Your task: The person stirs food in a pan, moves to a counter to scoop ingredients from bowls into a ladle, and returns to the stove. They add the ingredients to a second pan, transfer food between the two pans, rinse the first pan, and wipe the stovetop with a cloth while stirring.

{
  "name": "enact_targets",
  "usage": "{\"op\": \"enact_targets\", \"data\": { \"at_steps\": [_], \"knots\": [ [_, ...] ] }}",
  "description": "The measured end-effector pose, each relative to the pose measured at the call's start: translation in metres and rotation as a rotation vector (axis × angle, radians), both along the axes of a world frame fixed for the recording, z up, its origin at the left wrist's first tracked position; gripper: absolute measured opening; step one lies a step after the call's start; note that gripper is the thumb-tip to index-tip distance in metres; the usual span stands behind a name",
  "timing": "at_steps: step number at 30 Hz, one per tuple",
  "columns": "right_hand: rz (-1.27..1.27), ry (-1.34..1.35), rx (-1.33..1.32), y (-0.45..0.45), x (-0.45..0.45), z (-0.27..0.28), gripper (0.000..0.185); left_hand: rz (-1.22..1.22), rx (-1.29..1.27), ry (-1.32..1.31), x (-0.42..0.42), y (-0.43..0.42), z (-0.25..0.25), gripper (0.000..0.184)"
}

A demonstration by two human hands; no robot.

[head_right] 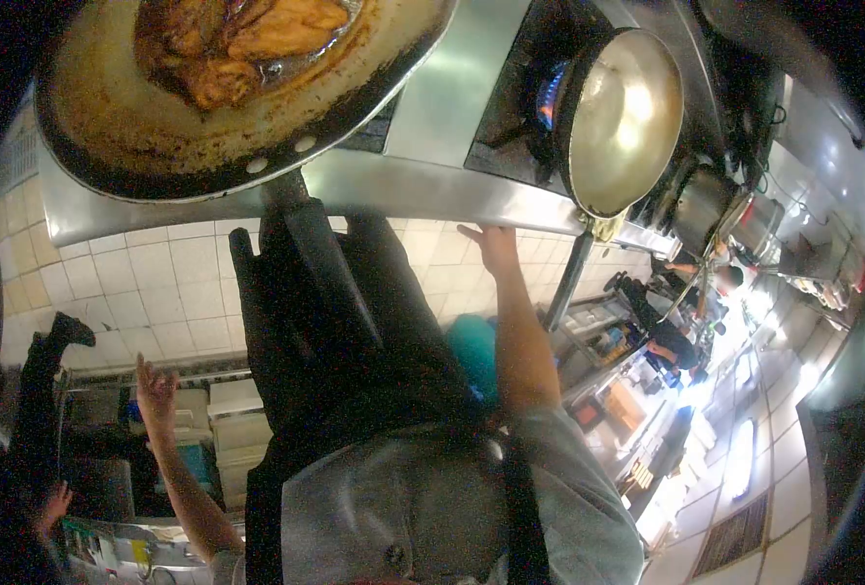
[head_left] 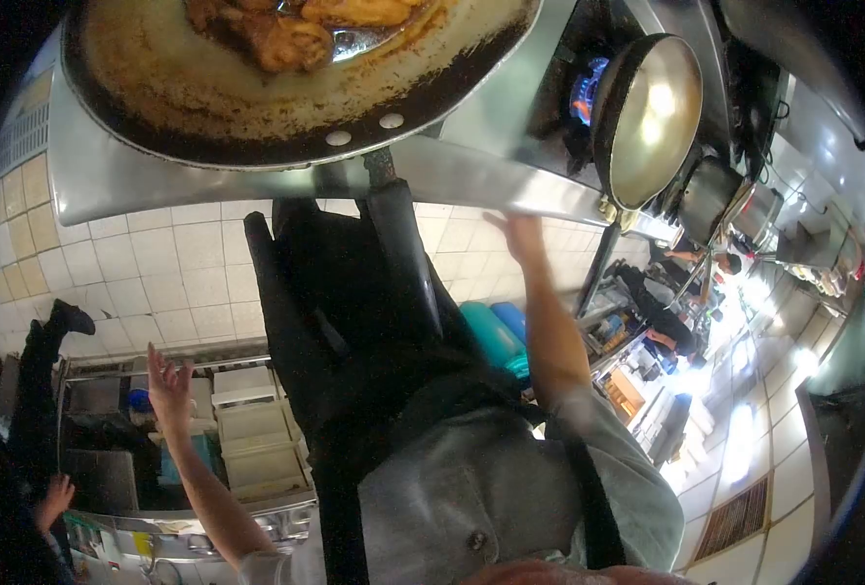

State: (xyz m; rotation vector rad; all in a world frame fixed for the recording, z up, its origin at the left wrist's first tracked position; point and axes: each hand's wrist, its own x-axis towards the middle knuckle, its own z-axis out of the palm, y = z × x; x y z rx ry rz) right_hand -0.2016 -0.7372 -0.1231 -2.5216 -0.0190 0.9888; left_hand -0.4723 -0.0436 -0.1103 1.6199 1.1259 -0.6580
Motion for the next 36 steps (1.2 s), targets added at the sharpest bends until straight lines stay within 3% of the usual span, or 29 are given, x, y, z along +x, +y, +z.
{"op": "enact_targets", "data": {
  "at_steps": [2,4,6,9,10,11,13,15,16,18,19,20,21,22,24,25,26,28,30,32,34,36],
  "knots": [
    [-0.047,-0.007,0.032,-0.001,-0.002,-0.001,0.035,-0.135,0.089,0.016,0.009,0.000,0.000,0.086],
    [-0.096,-0.013,0.065,-0.004,-0.006,-0.007,0.034,-0.065,0.076,0.016,0.017,0.002,0.000,0.086],
    [-0.663,-0.032,0.476,-0.013,-0.017,-0.025,0.037,0.003,0.066,0.013,0.015,0.008,-0.011,0.086],
    [-0.803,0.025,0.499,-0.026,-0.032,-0.032,0.042,0.461,-0.147,0.047,0.002,0.019,-0.023,0.089],
    [-0.994,0.138,0.506,0.000,-0.018,0.001,0.042,0.675,-0.193,0.025,0.016,0.007,-0.012,0.091],
    [-1.085,0.169,0.423,0.031,-0.005,0.036,0.056,0.498,-0.098,-0.011,0.013,0.000,-0.016,0.091],
    [-1.060,0.216,0.414,0.012,-0.036,0.047,0.073,0.125,0.070,-0.006,0.030,-0.013,0.001,0.091],
    [-0.927,0.229,0.794,-0.021,-0.073,0.067,0.060,-0.121,0.159,0.062,0.056,-0.027,0.027,0.091],
    [-1.064,0.265,0.738,-0.023,-0.071,0.084,0.052,-0.172,0.179,0.089,0.060,-0.032,0.031,0.092],
    [-0.984,0.147,0.850,-0.045,-0.084,0.104,0.062,-0.095,0.175,0.059,0.064,-0.048,0.038,0.094],
    [-1.065,0.140,0.827,-0.048,-0.075,0.121,0.067,-0.005,0.108,-0.046,0.042,-0.048,0.014,0.092],
    [-1.179,0.129,0.795,-0.048,-0.064,0.137,0.063,-0.034,0.130,0.016,0.059,-0.061,0.035,0.089],
    [-1.224,0.116,0.814,-0.050,-0.055,0.148,0.063,0.007,0.125,-0.053,0.039,-0.062,0.007,0.086],
    [-1.259,0.112,0.834,-0.049,-0.047,0.158,0.062,-0.097,0.191,0.027,0.076,-0.086,0.061,0.084],
    [-1.191,0.150,1.057,-0.040,-0.034,0.175,0.062,-0.246,0.306,-0.030,0.055,-0.097,0.045,0.079],
    [-1.205,0.143,0.965,-0.025,-0.024,0.183,0.060,-0.173,0.242,-0.037,0.053,-0.110,0.051,0.077],
    [-1.212,0.134,0.882,-0.010,-0.018,0.185,0.058,-0.142,0.315,-0.036,0.052,-0.125,0.059,0.076],
    [-1.107,0.224,0.997,-0.004,-0.010,0.171,0.052,-0.128,0.379,-0.086,0.037,-0.147,0.077,0.075],
    [-0.877,0.159,0.995,-0.002,-0.002,0.155,0.045,-0.022,0.387,-0.128,0.007,-0.173,0.090,0.077],
    [-0.906,0.095,0.962,0.013,0.010,0.153,0.040,0.040,0.414,-0.072,-0.023,-0.206,0.103,0.078],
    [-0.868,0.217,1.033,0.018,0.011,0.148,0.038,0.121,0.438,-0.006,-0.074,-0.241,0.118,0.079],
    [-1.060,0.226,1.079,0.025,0.014,0.127,0.037,0.217,0.457,0.068,-0.125,-0.280,0.131,0.080]
  ]
}}
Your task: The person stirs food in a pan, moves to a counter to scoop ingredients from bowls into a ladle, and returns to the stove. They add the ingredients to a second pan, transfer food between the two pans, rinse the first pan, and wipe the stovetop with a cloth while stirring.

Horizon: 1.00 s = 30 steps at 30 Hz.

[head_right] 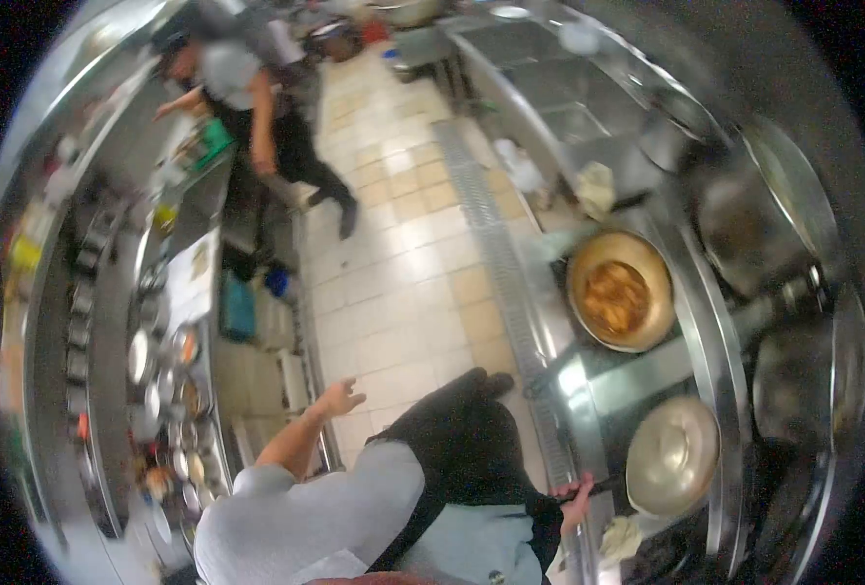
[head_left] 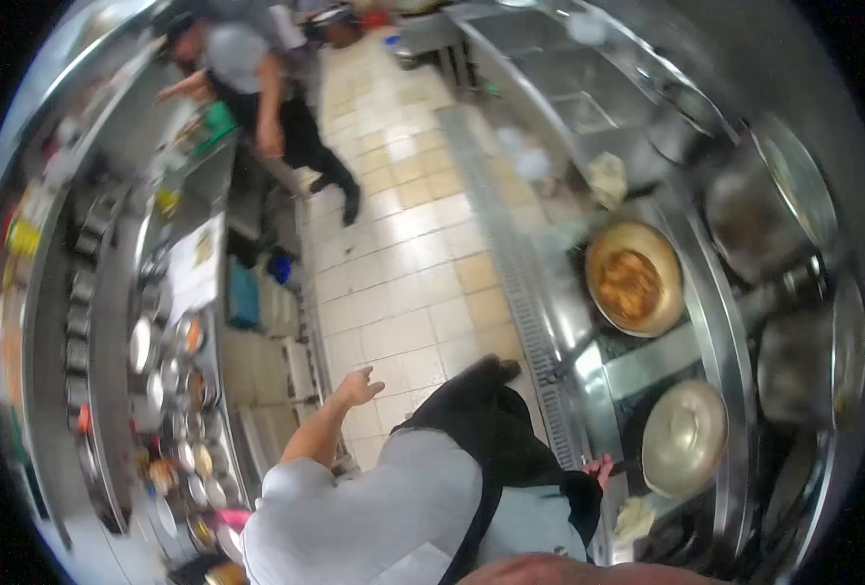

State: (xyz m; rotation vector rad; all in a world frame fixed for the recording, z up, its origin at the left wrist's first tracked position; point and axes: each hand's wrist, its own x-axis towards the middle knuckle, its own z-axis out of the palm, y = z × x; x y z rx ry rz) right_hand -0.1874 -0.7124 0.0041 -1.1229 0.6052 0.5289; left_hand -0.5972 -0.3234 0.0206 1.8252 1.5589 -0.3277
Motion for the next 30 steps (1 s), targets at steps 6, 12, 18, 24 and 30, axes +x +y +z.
{"op": "enact_targets", "data": {
  "at_steps": [6,12,18,24,30],
  "knots": [
    [0.302,-0.100,0.227,0.006,0.007,-0.008,0.048,0.029,-0.111,0.243,-0.071,-0.060,-0.005,0.089],
    [0.254,-0.059,0.259,-0.007,-0.020,-0.026,0.062,0.128,-0.153,-0.046,-0.065,-0.017,-0.034,0.092],
    [0.390,-0.200,0.245,0.011,-0.101,-0.061,0.059,0.137,-0.230,-0.217,-0.070,0.084,-0.092,0.088],
    [0.577,-0.142,-0.172,0.158,-0.126,0.046,0.050,-0.139,-0.226,0.035,-0.113,0.198,-0.157,0.089],
    [0.849,-0.344,-0.096,0.241,-0.090,0.118,0.086,-0.262,0.039,0.127,-0.052,0.331,-0.121,0.100]
  ]
}}
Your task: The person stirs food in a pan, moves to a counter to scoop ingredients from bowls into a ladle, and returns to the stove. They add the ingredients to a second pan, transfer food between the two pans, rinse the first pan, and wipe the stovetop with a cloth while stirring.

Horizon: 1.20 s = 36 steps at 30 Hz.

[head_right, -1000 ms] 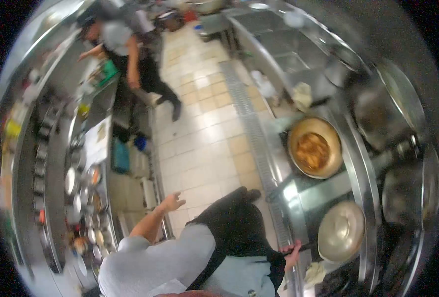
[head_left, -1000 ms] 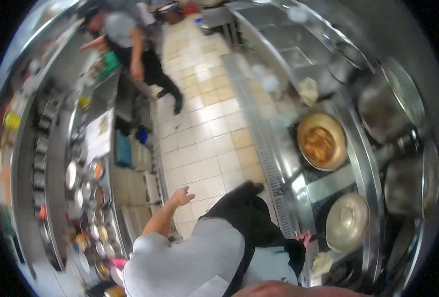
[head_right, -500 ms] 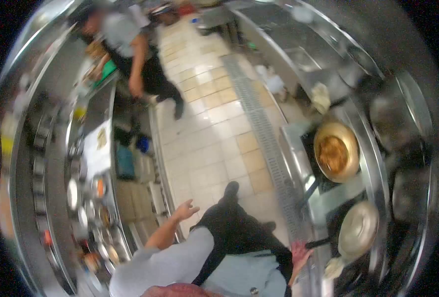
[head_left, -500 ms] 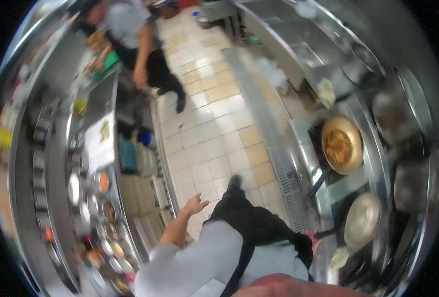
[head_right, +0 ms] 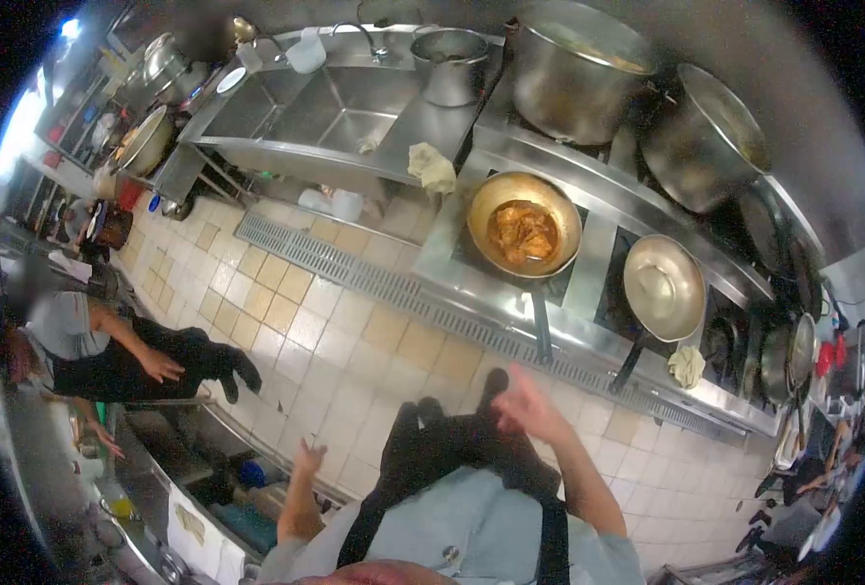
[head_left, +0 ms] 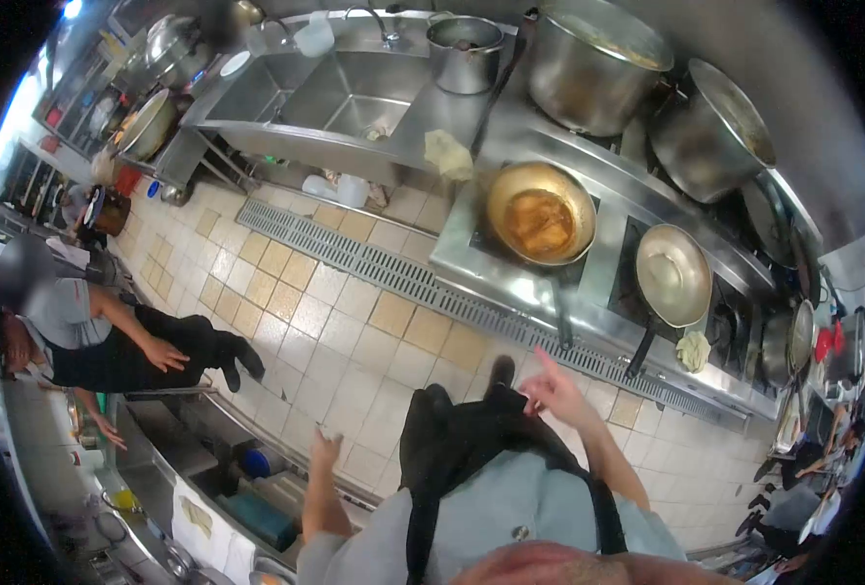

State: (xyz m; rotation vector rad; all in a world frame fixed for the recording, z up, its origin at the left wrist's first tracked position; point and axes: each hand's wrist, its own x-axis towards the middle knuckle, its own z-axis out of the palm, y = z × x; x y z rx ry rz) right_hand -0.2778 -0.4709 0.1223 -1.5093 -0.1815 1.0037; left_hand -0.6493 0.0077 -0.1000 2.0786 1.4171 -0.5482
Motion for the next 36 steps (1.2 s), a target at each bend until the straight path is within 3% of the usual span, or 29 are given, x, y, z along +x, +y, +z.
{"op": "enact_targets", "data": {
  "at_steps": [2,3,5,7,9,11,15,17,19,20,22,26,28,33,34,36],
  "knots": [
    [-0.057,0.043,0.156,0.016,0.033,0.024,0.089,0.006,0.013,-0.305,0.061,0.021,0.050,0.095],
    [-0.048,0.027,0.159,0.022,0.049,0.030,0.089,0.031,0.042,-0.469,0.080,0.035,0.040,0.091],
    [-0.002,-0.009,0.173,0.030,0.078,0.039,0.086,0.009,-0.018,-0.570,0.132,0.047,0.066,0.067],
    [0.094,-0.014,0.197,0.031,0.096,0.049,0.085,-0.139,-0.101,-0.453,0.200,0.004,0.179,0.046],
    [0.182,-0.026,0.216,0.027,0.105,0.050,0.078,-0.248,-0.117,-0.478,0.227,-0.028,0.200,0.040],
    [0.202,-0.005,0.233,0.021,0.112,0.030,0.076,-0.302,-0.298,-0.545,0.252,-0.087,0.248,0.050],
    [0.101,0.028,0.264,-0.001,0.120,0.011,0.068,-0.382,-0.631,-0.352,0.280,-0.174,0.288,0.071],
    [0.036,0.012,0.223,-0.004,0.128,0.012,0.061,-0.425,-0.774,-0.267,0.295,-0.179,0.313,0.080],
    [-0.027,-0.011,0.219,-0.006,0.140,0.004,0.059,-0.564,-1.081,-0.470,0.320,-0.159,0.327,0.086],
    [-0.078,-0.041,0.218,-0.003,0.148,-0.002,0.057,-0.558,-1.080,-0.470,0.338,-0.148,0.325,0.086],
    [-0.109,-0.036,0.289,0.005,0.166,-0.007,0.054,-0.403,-1.694,-0.809,0.387,-0.119,0.320,0.084],
    [-0.313,-0.203,0.199,0.038,0.181,0.004,0.057,-0.083,-1.348,-0.943,0.539,-0.100,0.345,0.079],
    [-0.429,-0.195,0.201,0.060,0.179,0.018,0.055,0.077,-1.468,-1.033,0.620,-0.087,0.335,0.078],
    [-0.633,-0.215,0.070,0.108,0.165,0.016,0.052,0.275,-1.579,-1.150,0.791,-0.082,0.341,0.112],
    [-0.655,-0.210,0.051,0.115,0.161,0.016,0.053,0.269,-1.614,-1.127,0.818,-0.084,0.345,0.112],
    [-0.624,-0.242,-0.052,0.125,0.156,0.020,0.053,0.545,-1.679,-1.240,0.862,-0.081,0.346,0.110]
  ]
}}
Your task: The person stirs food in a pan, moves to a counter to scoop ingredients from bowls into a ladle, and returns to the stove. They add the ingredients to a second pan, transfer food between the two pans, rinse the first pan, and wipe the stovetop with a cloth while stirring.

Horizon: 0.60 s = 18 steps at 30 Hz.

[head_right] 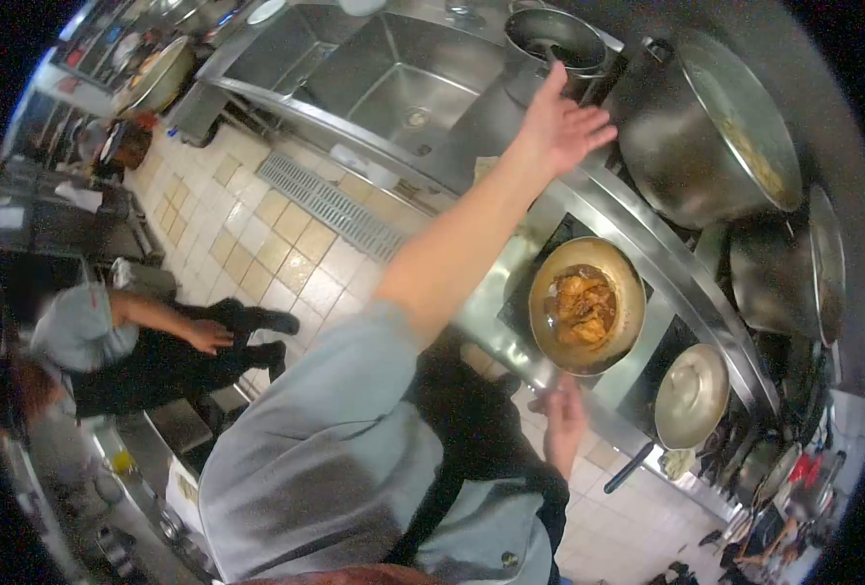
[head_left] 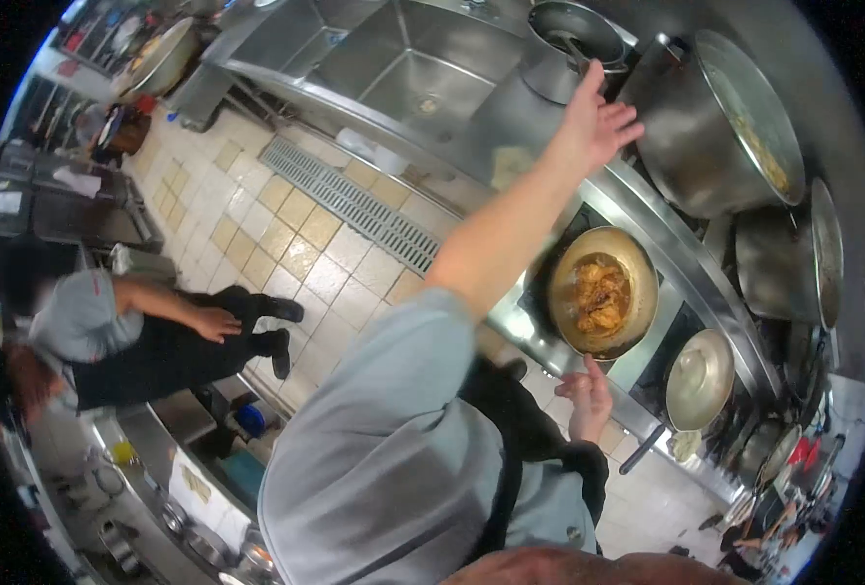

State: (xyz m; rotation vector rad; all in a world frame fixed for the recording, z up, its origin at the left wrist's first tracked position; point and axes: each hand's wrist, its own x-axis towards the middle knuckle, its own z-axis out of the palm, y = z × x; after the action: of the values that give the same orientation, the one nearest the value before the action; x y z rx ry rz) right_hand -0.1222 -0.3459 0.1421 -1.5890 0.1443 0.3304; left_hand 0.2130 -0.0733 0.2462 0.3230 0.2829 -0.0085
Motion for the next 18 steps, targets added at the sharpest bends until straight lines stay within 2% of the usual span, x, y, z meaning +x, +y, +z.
{"op": "enact_targets", "data": {
  "at_steps": [1,3,4,6,7,9,10,12,16,18],
  "knots": [
    [-0.043,0.018,-0.029,0.000,-0.004,-0.007,0.052,-0.020,-0.012,0.001,0.021,0.005,-0.002,0.110],
    [-0.098,0.046,-0.083,-0.003,-0.009,-0.012,0.052,0.084,-0.291,-0.143,0.045,0.005,0.000,0.089],
    [-0.131,0.073,-0.126,-0.006,-0.015,-0.011,0.051,0.094,-0.458,-0.064,0.049,0.009,0.008,0.053],
    [-0.203,0.080,-0.084,-0.005,-0.022,-0.006,0.045,0.103,-0.441,-0.144,0.069,0.011,-0.004,0.025],
    [-0.243,0.080,-0.099,-0.005,-0.024,-0.004,0.045,0.098,-0.445,-0.146,0.073,0.006,-0.008,0.025],
    [-0.279,0.060,-0.113,-0.005,-0.024,-0.002,0.044,-0.090,-0.346,-0.036,0.060,-0.004,0.000,0.013],
    [-0.273,0.057,-0.109,-0.004,-0.022,-0.001,0.044,-0.085,-0.271,-0.010,0.045,-0.013,0.007,0.010],
    [-0.225,0.096,-0.122,-0.005,-0.023,0.002,0.043,-0.149,-0.130,-0.087,0.025,-0.026,0.002,0.013],
    [-0.104,0.067,-0.171,-0.007,-0.014,0.005,0.043,-0.128,0.007,-0.104,-0.043,-0.045,0.013,0.014],
    [-0.036,0.059,-0.157,-0.008,-0.009,0.009,0.044,-0.163,0.182,-0.086,-0.087,-0.053,0.019,0.019]
  ]
}}
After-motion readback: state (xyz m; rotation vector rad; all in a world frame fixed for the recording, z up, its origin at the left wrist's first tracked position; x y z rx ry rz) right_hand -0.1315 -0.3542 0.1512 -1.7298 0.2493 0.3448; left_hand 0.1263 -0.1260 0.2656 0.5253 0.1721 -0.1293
